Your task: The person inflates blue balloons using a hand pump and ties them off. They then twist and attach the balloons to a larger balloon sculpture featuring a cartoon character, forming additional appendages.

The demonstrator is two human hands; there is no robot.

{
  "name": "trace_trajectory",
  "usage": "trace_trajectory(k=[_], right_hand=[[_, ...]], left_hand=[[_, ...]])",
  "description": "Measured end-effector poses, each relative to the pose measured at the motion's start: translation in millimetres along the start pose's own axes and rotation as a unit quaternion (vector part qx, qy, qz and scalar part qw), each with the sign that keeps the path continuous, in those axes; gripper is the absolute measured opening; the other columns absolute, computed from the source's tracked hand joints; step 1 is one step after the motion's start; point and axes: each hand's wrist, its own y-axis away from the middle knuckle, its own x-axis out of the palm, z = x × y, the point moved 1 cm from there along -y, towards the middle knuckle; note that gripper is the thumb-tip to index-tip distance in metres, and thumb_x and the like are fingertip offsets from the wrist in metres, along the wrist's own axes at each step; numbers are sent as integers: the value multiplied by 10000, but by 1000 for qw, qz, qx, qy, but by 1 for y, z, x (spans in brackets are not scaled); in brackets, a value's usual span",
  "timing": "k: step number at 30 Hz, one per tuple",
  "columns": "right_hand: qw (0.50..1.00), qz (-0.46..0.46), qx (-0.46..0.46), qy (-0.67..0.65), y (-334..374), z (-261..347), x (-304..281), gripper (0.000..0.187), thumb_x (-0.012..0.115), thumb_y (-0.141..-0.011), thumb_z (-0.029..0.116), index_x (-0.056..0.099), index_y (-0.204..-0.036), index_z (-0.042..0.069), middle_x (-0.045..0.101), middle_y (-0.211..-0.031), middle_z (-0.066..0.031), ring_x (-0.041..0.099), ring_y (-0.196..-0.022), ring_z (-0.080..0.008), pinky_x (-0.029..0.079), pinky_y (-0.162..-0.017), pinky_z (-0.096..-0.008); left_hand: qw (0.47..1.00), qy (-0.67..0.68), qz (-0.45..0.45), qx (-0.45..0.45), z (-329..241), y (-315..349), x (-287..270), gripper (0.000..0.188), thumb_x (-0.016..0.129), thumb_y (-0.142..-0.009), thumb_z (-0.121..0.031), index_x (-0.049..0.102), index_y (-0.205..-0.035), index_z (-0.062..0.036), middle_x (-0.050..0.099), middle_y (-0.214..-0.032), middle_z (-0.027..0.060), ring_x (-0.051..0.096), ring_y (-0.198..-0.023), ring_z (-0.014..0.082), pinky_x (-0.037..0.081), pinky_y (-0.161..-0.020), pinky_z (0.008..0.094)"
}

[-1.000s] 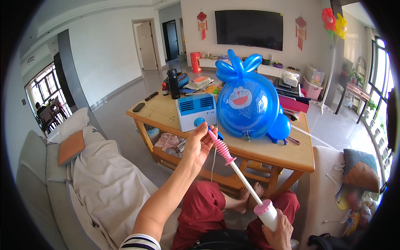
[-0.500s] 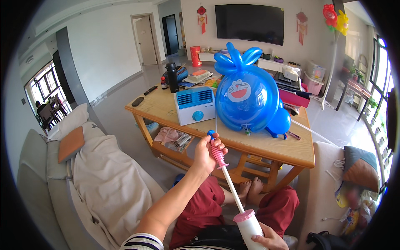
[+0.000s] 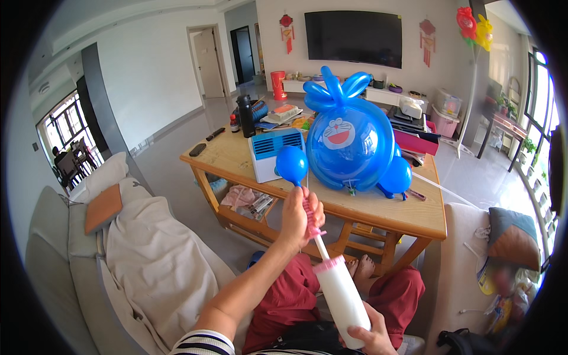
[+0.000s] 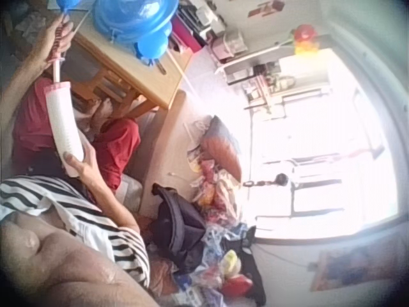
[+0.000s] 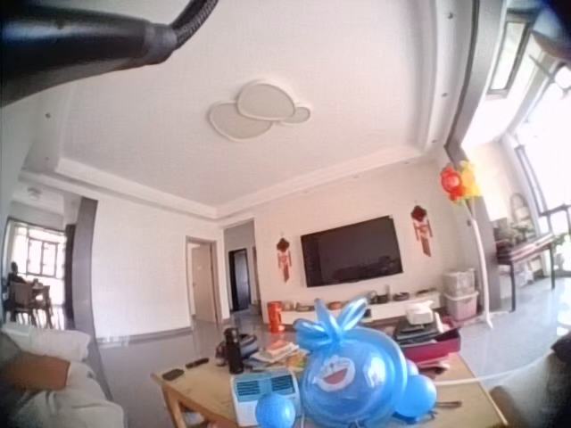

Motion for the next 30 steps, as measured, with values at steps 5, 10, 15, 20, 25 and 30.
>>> trace_trajectory(k=[5, 10, 15, 20, 25, 30], right_hand=[[999, 31, -37, 20, -20, 11, 20, 703, 715, -717, 261, 397, -1279, -15, 590, -931, -104, 604, -694, -157, 498, -619, -273], [995, 34, -77, 51, 15, -11, 12, 891, 712, -678, 427, 344, -1347, -32, 502, -1225, -133, 482, -1117, -205, 362, -955, -327], [998, 26, -44, 21, 32, -19, -4, 822, 720, -653, 356, 412, -1303, -40, 546, -1166, -119, 514, -1063, -195, 375, -930, -309], [999, 17, -31, 4, -1, -2, 14, 750, 694, -701, 280, 392, -1310, -37, 552, -1110, -111, 531, -973, -178, 401, -855, -296], [998, 44, -25, 32, -7, 16, 17, 767, 724, -738, 270, 343, -1341, -12, 565, -1012, -98, 572, -859, -140, 460, -752, -263], [994, 66, -59, 58, 25, 7, 0, 809, 668, -710, 263, 306, -1370, -32, 442, -1302, -131, 400, -1223, -204, 269, -1030, -316]], left_hand=[[998, -45, -48, -19, -8, 6, -10, 243, 380, -961, -319, 370, -798, -138, 396, -580, 38, 392, -402, 149, 315, -327, 293], [989, -116, -93, -21, -66, -35, -29, 246, 327, -942, -310, 354, -763, -143, 371, -537, 11, 354, -373, 132, 288, -313, 277], [990, -90, -102, 31, -77, -38, -31, 229, 324, -939, -270, 368, -753, -144, 388, -535, 13, 343, -368, 117, 266, -300, 264], [995, -55, -73, -39, -6, 18, -15, 243, 386, -949, -312, 386, -758, -162, 348, -543, -13, 314, -382, 106, 275, -330, 253], [986, -104, -100, -83, -19, 15, -16, 216, 366, -939, -288, 383, -768, -157, 364, -545, -2, 344, -381, 112, 290, -317, 264], [986, -127, -111, 0, -72, -29, -39, 183, 353, -912, -250, 367, -759, -151, 377, -542, 8, 354, -385, 116, 289, -314, 267]])
